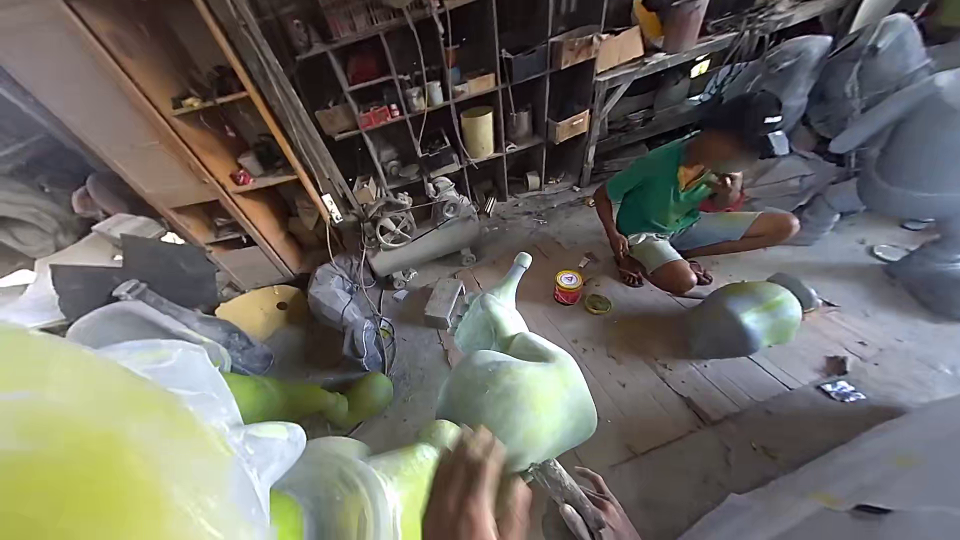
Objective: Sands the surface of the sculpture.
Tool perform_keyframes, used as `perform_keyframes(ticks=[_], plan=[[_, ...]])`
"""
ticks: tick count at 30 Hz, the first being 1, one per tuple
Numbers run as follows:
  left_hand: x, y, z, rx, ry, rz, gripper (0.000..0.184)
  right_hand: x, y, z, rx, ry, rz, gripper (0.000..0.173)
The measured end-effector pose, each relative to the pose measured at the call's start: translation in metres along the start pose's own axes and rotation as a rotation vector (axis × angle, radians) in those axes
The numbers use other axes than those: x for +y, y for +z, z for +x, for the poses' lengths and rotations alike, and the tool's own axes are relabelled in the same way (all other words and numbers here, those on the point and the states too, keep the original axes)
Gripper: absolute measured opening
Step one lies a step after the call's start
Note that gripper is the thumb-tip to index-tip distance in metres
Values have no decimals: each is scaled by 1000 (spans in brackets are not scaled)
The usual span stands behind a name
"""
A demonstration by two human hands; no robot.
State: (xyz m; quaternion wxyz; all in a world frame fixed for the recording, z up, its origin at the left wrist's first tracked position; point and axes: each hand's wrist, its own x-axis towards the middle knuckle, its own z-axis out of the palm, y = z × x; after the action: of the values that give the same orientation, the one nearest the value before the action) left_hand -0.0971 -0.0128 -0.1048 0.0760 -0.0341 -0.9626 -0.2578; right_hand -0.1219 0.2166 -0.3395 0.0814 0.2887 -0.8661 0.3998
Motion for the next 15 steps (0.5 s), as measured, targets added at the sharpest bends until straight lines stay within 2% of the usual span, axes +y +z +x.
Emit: perform_keyframes(ticks=[1,3,4,5,7,9,10,11,12,14,15], plan=[[-35,33,20,61,-135,136,58,7,-1,3,-38,-27,-21,47],[-81,81,40,-35,-382,359,82,20,-5,14,-106,-81,-31,48],[-88,101,39,-84,-408,428,89,27,-7,18,-126,-80,-23,48],[-83,115,29,-112,-365,455,91,34,-10,20,-137,-55,-11,48],[-46,114,3,-280,-257,305,76,45,-17,20,-147,59,29,51],[-16,89,-6,-558,-185,44,58,54,-21,17,-150,159,74,53],[-10,77,-2,-625,-190,-83,55,58,-23,16,-160,173,84,54],[-7,65,5,-576,-238,-78,54,64,-24,17,-166,169,87,54],[-10,56,17,-428,-302,7,53,69,-23,19,-162,146,85,54],[-47,65,39,-58,-360,239,58,71,-23,25,-147,58,93,51],[-72,75,45,8,-356,369,65,66,-25,32,-142,11,118,50]])
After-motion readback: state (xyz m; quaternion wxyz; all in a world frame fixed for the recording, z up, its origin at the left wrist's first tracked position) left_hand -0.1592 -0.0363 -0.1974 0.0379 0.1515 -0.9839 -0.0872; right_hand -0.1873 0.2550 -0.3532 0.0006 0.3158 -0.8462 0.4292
